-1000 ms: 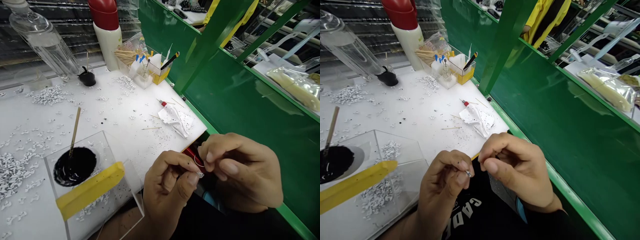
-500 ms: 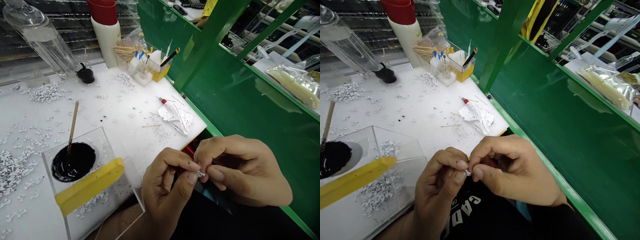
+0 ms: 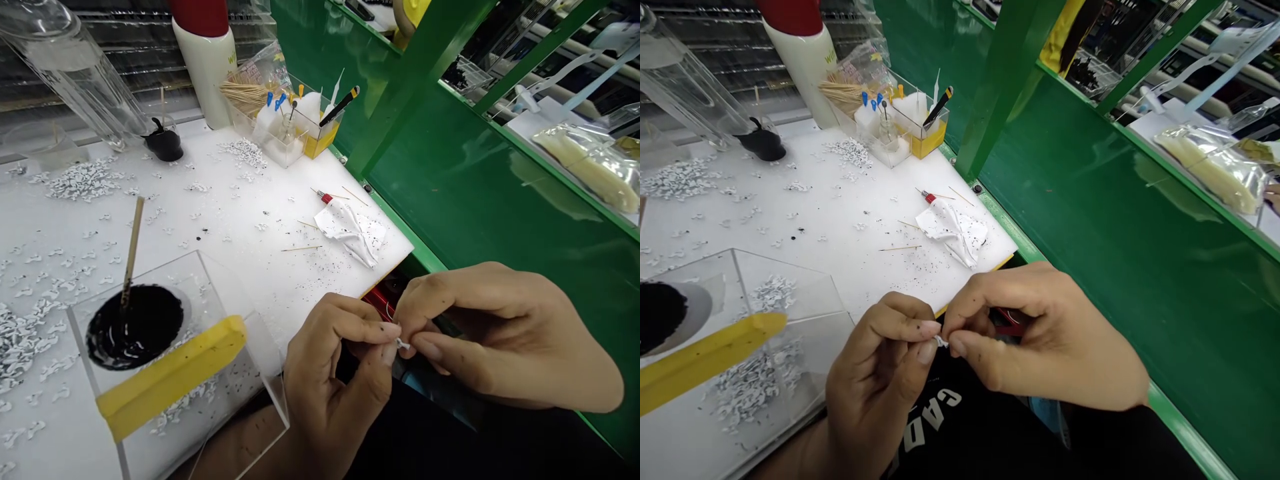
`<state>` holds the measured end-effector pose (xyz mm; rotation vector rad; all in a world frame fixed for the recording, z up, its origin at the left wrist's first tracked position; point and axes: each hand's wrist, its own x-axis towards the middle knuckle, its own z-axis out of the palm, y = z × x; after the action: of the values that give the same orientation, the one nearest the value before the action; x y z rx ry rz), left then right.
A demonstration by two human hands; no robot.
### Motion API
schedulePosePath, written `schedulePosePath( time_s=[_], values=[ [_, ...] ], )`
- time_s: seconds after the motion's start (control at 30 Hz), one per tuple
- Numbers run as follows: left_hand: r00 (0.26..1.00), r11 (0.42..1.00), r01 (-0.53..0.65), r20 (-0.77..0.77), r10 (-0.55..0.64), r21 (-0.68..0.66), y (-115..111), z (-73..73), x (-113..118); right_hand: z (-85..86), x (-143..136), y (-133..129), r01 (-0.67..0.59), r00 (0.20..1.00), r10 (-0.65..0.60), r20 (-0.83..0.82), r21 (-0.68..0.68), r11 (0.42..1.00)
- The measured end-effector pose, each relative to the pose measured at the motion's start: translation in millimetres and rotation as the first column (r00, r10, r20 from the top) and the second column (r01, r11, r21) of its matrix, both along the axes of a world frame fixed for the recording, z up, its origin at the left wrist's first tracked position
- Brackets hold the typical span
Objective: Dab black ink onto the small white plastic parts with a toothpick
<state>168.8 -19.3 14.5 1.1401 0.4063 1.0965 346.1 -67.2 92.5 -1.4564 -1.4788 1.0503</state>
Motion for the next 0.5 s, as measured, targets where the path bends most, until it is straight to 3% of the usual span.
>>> schedulePosePath(
  time_s=[0.5],
  values=[
    [0.992,0.991,-0.025,-0.116,0.041,0.131,1.2,-4.8,-0.9,-2.9,11.4,-1.3,-0.096,0.990,0.104,0.099,-0.085,0.992]
  ],
)
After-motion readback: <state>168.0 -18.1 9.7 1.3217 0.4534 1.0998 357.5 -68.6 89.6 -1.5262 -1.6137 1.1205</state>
